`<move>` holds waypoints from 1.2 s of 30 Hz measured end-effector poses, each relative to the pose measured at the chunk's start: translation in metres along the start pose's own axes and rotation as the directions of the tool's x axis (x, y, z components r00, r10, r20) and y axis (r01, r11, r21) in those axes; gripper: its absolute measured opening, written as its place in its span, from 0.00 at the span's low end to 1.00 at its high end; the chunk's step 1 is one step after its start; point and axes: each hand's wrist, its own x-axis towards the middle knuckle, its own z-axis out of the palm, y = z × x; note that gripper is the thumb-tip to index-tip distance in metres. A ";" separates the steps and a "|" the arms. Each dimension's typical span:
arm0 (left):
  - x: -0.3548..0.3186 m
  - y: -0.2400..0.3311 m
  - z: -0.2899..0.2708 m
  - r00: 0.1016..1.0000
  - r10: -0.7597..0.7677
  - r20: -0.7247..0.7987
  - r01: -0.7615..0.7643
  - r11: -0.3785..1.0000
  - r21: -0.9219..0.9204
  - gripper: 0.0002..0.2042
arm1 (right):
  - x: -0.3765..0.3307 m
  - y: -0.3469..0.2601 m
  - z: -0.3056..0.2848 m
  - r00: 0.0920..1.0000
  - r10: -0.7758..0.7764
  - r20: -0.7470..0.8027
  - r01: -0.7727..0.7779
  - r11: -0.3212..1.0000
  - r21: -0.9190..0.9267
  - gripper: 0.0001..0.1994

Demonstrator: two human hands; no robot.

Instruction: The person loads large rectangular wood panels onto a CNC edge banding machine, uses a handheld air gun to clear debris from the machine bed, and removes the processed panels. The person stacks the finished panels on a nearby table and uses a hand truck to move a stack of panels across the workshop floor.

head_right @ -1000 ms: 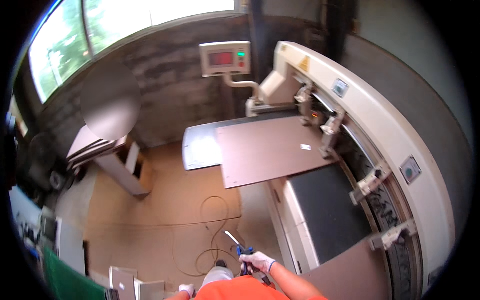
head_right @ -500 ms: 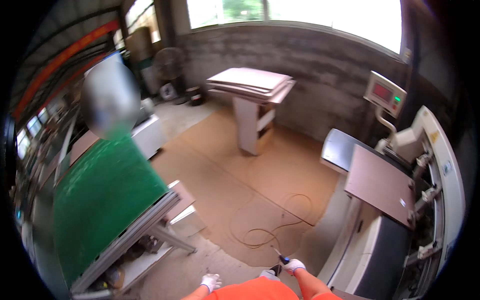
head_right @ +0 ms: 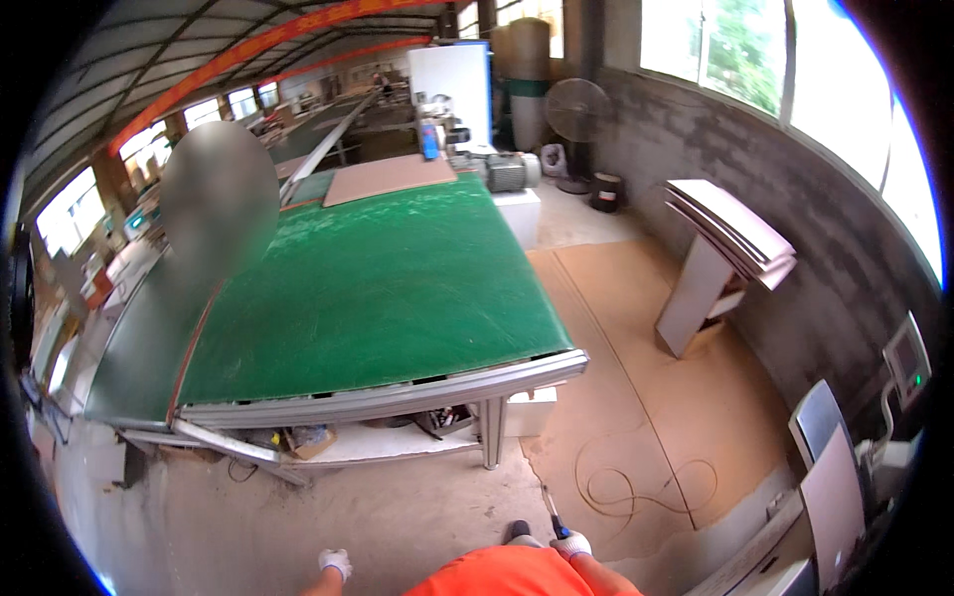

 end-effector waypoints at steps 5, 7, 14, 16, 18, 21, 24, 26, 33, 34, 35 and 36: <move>0.013 0.016 0.005 0.978 -0.001 0.208 -0.200 0.265 0.943 0.16 | 0.052 -0.096 -0.006 0.970 -0.182 0.159 0.218 0.944 -0.247 0.22; 0.023 0.025 -0.027 0.872 -0.085 0.483 -0.295 -0.878 0.378 0.17 | 0.078 -0.131 -0.001 0.958 -0.211 0.193 0.266 0.905 -0.331 0.23; 0.072 0.001 -0.134 0.688 -0.370 0.624 -0.070 -0.890 -0.450 0.22 | 0.102 -0.230 0.006 0.857 -0.362 0.366 0.497 0.768 -0.404 0.29; 0.085 -0.009 -0.139 0.630 -0.403 0.664 -0.058 -0.877 -0.477 0.24 | 0.077 -0.287 -0.003 0.822 -0.433 0.369 0.559 0.736 -0.381 0.30; 0.092 -0.018 -0.129 0.552 -0.422 0.719 -0.098 -0.890 -0.446 0.25 | 0.074 -0.332 -0.003 0.753 -0.574 0.322 0.657 0.675 -0.334 0.29; 0.070 -0.049 -0.117 0.405 -0.385 0.829 -0.214 -0.922 -0.323 0.21 | 0.052 -0.409 -0.023 0.701 -0.653 0.286 0.696 0.713 -0.079 0.24; 0.039 -0.099 -0.085 0.086 -0.415 0.906 -0.249 -0.889 -0.384 0.13 | 0.054 -0.463 -0.023 0.789 -0.565 0.243 0.522 0.824 0.220 0.16; 0.006 -0.154 -0.081 -0.270 -0.568 0.778 -0.289 -0.723 -0.628 0.12 | 0.058 -0.491 -0.031 0.845 -0.479 0.239 0.409 0.865 0.289 0.10; -0.115 -0.352 -0.028 -0.549 -0.789 0.276 -0.162 -0.223 -0.961 0.17 | 0.116 -0.502 -0.027 0.836 -0.459 0.302 0.184 0.752 0.633 0.10; -0.123 -0.371 -0.022 -0.535 -0.808 0.248 -0.167 -0.187 -0.968 0.18 | 0.118 -0.501 -0.027 0.839 -0.449 0.309 0.175 0.759 0.627 0.10; -0.127 -0.389 -0.016 -0.516 -0.824 0.232 -0.158 -0.175 -0.972 0.19 | 0.116 -0.503 -0.027 0.849 -0.439 0.295 0.174 0.758 0.629 0.10; -0.132 -0.405 -0.010 -0.507 -0.843 0.182 -0.121 -0.139 -0.983 0.20 | 0.113 -0.505 -0.026 0.858 -0.430 0.279 0.174 0.756 0.631 0.11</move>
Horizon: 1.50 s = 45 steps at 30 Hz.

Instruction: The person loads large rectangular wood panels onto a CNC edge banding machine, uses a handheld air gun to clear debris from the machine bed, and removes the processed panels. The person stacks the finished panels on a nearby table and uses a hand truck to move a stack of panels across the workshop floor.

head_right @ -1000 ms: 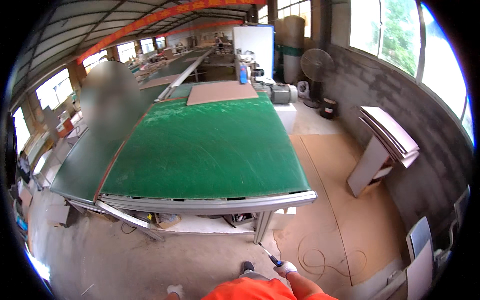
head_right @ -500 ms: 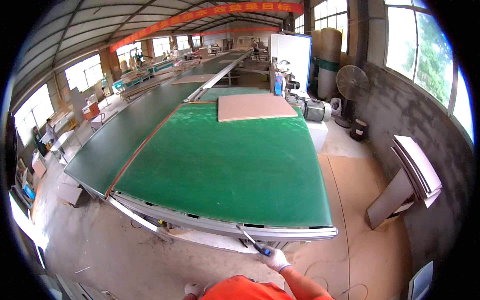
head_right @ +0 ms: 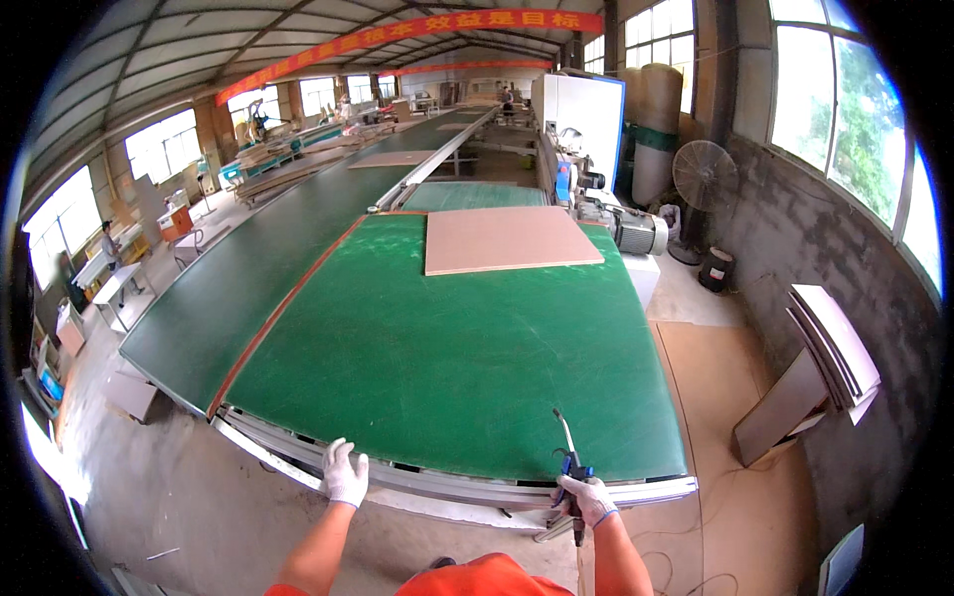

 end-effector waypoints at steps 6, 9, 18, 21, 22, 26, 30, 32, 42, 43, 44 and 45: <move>0.034 -0.025 0.035 0.965 0.189 0.180 -0.194 0.981 0.013 0.24 | 0.008 0.007 -0.003 1.000 0.003 -0.027 -0.001 0.998 0.070 0.14; 0.032 -0.031 0.042 0.962 0.153 0.225 -0.168 0.984 0.053 0.27 | 0.006 0.004 0.000 0.997 0.027 -0.065 -0.022 0.997 0.074 0.15; 0.038 -0.036 0.040 0.961 0.161 0.226 -0.166 0.986 0.001 0.24 | 0.002 -0.001 0.013 0.990 0.023 -0.142 -0.018 0.999 0.041 0.14; 0.039 -0.039 0.038 0.957 0.158 0.242 -0.163 0.987 0.001 0.23 | 0.004 -0.001 0.014 0.987 0.053 -0.153 -0.044 0.997 0.057 0.15; 0.039 -0.038 0.039 0.956 0.158 0.248 -0.163 0.987 0.000 0.23 | 0.003 -0.003 0.014 0.985 0.063 -0.160 -0.053 0.996 0.065 0.15; 0.041 -0.039 0.039 0.953 0.170 0.251 -0.169 0.985 -0.024 0.22 | 0.006 -0.002 0.012 0.987 0.078 -0.139 -0.061 0.991 0.122 0.15; 0.041 -0.041 0.041 0.950 0.187 0.250 -0.188 0.982 -0.021 0.22 | 0.007 -0.001 0.013 0.986 0.072 -0.148 -0.050 0.988 0.149 0.16; 0.039 -0.042 0.041 0.952 0.191 0.239 -0.191 0.981 -0.022 0.22 | 0.009 0.001 0.011 0.983 0.086 -0.165 -0.062 0.987 0.147 0.15; 0.035 -0.034 0.041 0.962 0.173 0.213 -0.174 0.985 -0.016 0.21 | 0.004 0.012 0.012 0.976 -0.003 -0.216 0.040 0.984 0.171 0.15; 0.034 -0.037 0.043 0.964 0.173 0.203 -0.175 0.985 -0.010 0.20 | 0.004 0.016 0.016 0.971 0.003 -0.239 0.052 0.974 0.221 0.14; 0.035 -0.035 0.044 0.964 0.181 0.195 -0.182 0.983 -0.016 0.20 | 0.001 0.020 0.015 0.963 0.004 -0.270 0.071 0.960 0.269 0.13; 0.032 -0.034 0.047 0.966 0.175 0.189 -0.174 0.985 -0.020 0.19 | -0.004 0.027 0.014 0.958 -0.081 -0.274 0.155 0.954 0.258 0.12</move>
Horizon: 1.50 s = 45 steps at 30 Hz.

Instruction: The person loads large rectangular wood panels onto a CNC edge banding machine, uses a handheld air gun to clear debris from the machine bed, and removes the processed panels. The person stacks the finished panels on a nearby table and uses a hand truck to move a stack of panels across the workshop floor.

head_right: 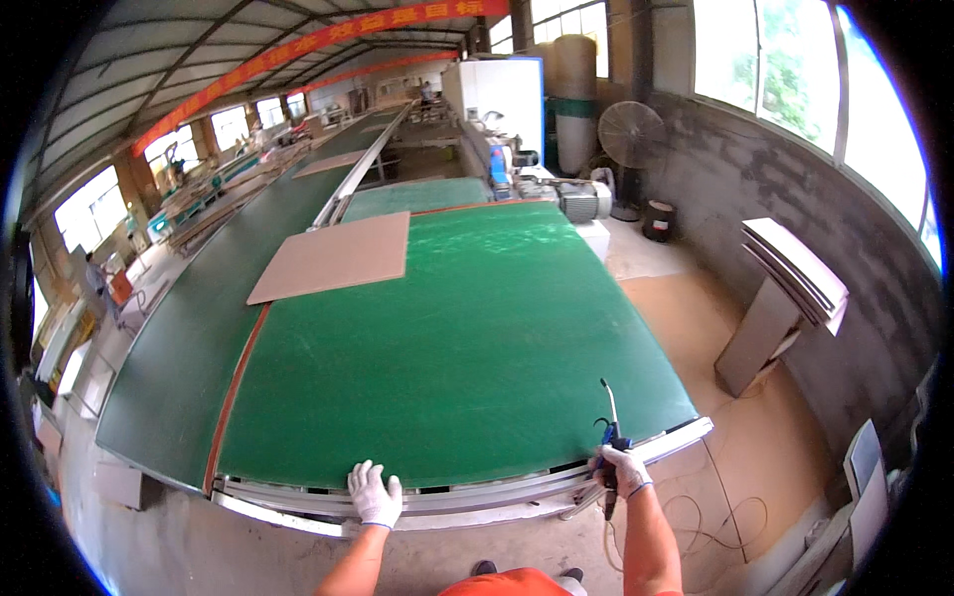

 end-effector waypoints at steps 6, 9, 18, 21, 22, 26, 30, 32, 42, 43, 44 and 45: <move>-0.016 -0.007 0.002 0.991 -0.124 -0.060 0.128 0.989 0.079 0.18 | -0.087 0.024 -0.061 0.974 -0.025 -0.226 0.008 0.997 -0.076 0.17; -0.025 0.031 0.009 0.988 -0.144 -0.062 0.149 0.986 0.073 0.18 | -0.135 0.044 -0.148 0.820 -0.173 -0.545 0.292 0.946 0.140 0.12; -0.151 0.361 0.060 0.914 0.402 0.061 -0.252 0.678 -0.691 0.16 | -0.335 0.034 -0.376 0.129 0.107 -0.986 0.440 0.885 0.153 0.13; -0.222 0.478 0.080 0.720 0.522 0.458 0.164 0.514 -0.842 0.17 | -0.400 0.052 -0.422 -0.013 0.198 -0.980 0.495 0.853 0.166 0.13; -0.241 0.510 0.088 0.648 0.664 0.373 0.063 0.442 -0.895 0.18 | -0.420 0.074 -0.447 -0.093 0.195 -0.976 0.561 0.821 0.111 0.13; -0.293 0.611 0.098 0.285 0.878 0.384 0.119 0.365 -0.923 0.17 | -0.511 0.116 -0.479 -0.255 0.328 -0.909 0.651 0.754 0.089 0.13; -0.328 0.696 0.127 0.035 0.910 0.414 0.184 0.401 -0.897 0.15 | -0.580 0.163 -0.495 -0.458 0.437 -0.774 0.750 0.658 -0.073 0.15; -0.345 0.736 0.146 -0.023 0.907 0.421 0.241 0.413 -0.878 0.14 | -0.606 0.172 -0.495 -0.471 0.510 -0.720 0.763 0.644 -0.044 0.14; -0.432 1.012 0.230 -0.234 0.877 0.419 0.337 0.478 -0.811 0.16 | -0.530 0.003 -0.545 -0.029 0.350 -0.936 0.323 0.890 0.322 0.14; -0.448 1.042 0.234 -0.253 0.877 0.409 0.366 0.478 -0.798 0.17 | -0.528 -0.043 -0.542 0.068 0.346 -0.936 0.149 0.924 0.352 0.15; -0.466 1.073 0.230 -0.334 0.848 0.412 0.404 0.524 -0.750 0.17 | -0.522 -0.052 -0.552 0.056 0.290 -0.955 0.152 0.943 0.295 0.15; -0.484 1.110 0.223 -0.415 0.810 0.414 0.429 0.575 -0.697 0.18 | -0.517 -0.053 -0.560 0.046 0.237 -0.970 0.152 0.959 0.241 0.15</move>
